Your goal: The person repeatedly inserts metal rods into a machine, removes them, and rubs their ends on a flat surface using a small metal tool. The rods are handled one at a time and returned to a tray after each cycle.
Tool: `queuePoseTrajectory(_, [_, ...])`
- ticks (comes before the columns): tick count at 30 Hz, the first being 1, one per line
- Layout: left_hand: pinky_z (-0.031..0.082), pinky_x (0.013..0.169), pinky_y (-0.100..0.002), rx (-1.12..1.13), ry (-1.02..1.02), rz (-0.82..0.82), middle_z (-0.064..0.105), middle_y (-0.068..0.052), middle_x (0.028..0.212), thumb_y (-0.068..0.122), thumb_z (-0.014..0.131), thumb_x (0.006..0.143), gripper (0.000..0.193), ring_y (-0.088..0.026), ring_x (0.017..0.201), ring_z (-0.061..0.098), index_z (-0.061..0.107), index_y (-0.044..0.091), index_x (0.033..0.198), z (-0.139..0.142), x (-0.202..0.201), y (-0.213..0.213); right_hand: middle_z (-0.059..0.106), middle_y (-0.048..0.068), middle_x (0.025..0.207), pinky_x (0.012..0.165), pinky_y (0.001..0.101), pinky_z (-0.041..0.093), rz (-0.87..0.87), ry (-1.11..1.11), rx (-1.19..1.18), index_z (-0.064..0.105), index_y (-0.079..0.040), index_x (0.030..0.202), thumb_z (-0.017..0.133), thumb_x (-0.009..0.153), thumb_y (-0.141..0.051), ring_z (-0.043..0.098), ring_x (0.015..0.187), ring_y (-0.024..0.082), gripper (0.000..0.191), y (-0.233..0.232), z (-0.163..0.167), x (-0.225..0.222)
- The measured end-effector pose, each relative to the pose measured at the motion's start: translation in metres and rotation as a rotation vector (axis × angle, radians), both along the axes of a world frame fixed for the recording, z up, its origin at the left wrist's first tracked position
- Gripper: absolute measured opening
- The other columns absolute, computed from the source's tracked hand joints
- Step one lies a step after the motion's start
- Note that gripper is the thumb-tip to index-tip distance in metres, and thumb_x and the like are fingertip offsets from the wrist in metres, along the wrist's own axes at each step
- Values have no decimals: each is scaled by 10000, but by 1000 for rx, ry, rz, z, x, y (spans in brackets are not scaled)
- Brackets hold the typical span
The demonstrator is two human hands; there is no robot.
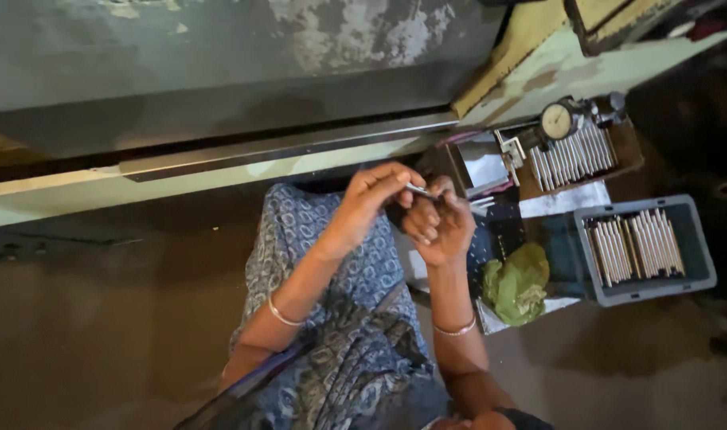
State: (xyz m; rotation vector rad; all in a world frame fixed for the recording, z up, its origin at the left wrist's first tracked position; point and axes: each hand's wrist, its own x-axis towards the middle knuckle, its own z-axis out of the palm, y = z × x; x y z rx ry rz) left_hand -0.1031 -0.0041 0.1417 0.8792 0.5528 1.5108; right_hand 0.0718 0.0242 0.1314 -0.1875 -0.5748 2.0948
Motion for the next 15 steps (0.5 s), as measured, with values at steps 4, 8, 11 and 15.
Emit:
queuePoseTrajectory(4, [521, 803, -235, 21, 124, 169, 689, 5, 870, 261, 611, 1047, 278, -75, 827, 624, 724, 9, 1072, 27, -54, 23, 627, 143, 875, 598, 333, 470, -213, -251, 445, 640, -22, 1227, 532, 1080, -302, 574, 687, 209, 334, 9, 26, -40])
queuePoseTrajectory(8, [447, 1057, -347, 322, 633, 792, 680, -98, 1210, 217, 625, 1071, 223, -188, 1183, 582, 700, 64, 1215, 50, -113, 49, 673, 161, 1090, 834, 383, 574, -750, -652, 876, 648, 17, 1302, 536, 1153, -201, 672, 931, 245, 287, 53, 46, -84])
queuePoseTrajectory(11, [352, 1193, -436, 306, 829, 1175, 538, -172, 1390, 198, 649, 1094, 228, -315, 1380, 448, 657, 82, 1291, 62, -149, 87, 678, 127, 1215, 999, 395, 589, -1022, -812, 1077, 628, -3, 1368, 560, 1148, -204, 697, 1127, 248, 306, 95, 57, -120])
queuePoseTrajectory(15, [277, 1196, -577, 235, 1270, 1548, 467, -218, 1390, 282, 666, 1100, 318, -424, 1381, 375, 586, 92, 1342, 71, -194, 146, 704, 116, 1270, 1091, 396, 510, -1265, -942, 1247, 637, -17, 1369, 575, 1118, -188, 662, 1202, 241, 310, 164, 69, -169])
